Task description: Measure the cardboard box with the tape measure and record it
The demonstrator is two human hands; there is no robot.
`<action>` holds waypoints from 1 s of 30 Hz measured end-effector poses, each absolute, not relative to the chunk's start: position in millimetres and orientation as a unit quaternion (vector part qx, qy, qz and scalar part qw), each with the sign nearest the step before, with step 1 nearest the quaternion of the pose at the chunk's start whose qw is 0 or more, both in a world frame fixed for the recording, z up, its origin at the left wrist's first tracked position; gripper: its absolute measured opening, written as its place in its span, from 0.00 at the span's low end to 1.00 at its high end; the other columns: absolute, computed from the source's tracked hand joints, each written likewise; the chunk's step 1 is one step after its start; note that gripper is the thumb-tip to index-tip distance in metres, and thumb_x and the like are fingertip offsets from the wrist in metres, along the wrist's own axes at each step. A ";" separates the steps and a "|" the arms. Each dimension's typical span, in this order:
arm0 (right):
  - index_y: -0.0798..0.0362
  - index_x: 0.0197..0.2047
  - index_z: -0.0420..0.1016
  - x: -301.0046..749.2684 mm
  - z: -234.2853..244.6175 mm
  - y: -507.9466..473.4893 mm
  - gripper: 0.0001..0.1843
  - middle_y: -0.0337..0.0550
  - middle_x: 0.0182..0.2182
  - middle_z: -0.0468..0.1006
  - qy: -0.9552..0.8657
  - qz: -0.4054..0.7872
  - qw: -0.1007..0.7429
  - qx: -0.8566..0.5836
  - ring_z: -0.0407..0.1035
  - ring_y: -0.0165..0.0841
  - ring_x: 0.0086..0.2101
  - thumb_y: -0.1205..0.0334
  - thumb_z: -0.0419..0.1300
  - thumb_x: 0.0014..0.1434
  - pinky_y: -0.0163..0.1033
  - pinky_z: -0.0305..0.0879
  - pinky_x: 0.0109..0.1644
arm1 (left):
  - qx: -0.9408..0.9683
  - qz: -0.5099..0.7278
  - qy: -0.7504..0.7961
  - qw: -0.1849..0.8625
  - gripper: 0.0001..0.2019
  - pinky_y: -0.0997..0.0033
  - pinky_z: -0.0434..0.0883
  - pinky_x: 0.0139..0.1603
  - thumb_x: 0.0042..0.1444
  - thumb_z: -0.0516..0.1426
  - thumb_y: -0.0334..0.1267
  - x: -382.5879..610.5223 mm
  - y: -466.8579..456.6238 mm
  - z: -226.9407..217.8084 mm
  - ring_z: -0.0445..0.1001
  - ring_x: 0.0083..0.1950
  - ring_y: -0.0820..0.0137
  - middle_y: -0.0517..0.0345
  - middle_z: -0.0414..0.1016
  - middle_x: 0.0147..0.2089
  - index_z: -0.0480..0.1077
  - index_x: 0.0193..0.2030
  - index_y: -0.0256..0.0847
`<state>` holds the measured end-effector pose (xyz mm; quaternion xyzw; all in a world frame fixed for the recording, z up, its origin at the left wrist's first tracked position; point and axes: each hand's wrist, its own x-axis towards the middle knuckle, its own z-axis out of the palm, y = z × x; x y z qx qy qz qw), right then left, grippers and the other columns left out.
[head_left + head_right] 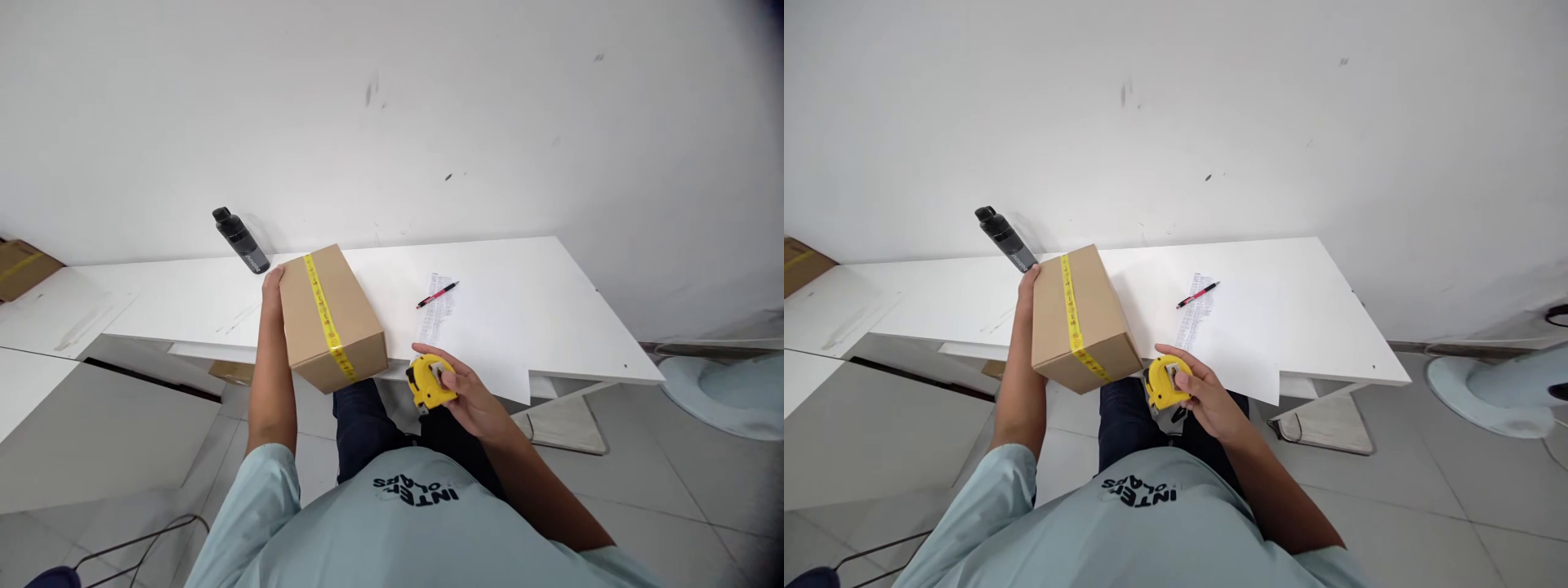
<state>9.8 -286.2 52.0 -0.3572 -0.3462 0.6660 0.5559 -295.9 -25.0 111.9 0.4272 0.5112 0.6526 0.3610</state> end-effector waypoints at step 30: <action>0.42 0.55 0.76 -6.1 63.7 -272.9 0.37 0.41 0.39 0.81 -0.408 0.571 0.633 -0.327 0.75 0.35 0.33 0.37 0.78 0.46 0.39 0.76 0.37 | 0.802 0.525 0.244 -0.150 0.03 0.61 0.81 0.44 0.65 0.64 0.34 -267.4 -237.9 115.7 0.82 0.34 0.71 0.58 0.87 0.41 0.77 0.43 0.49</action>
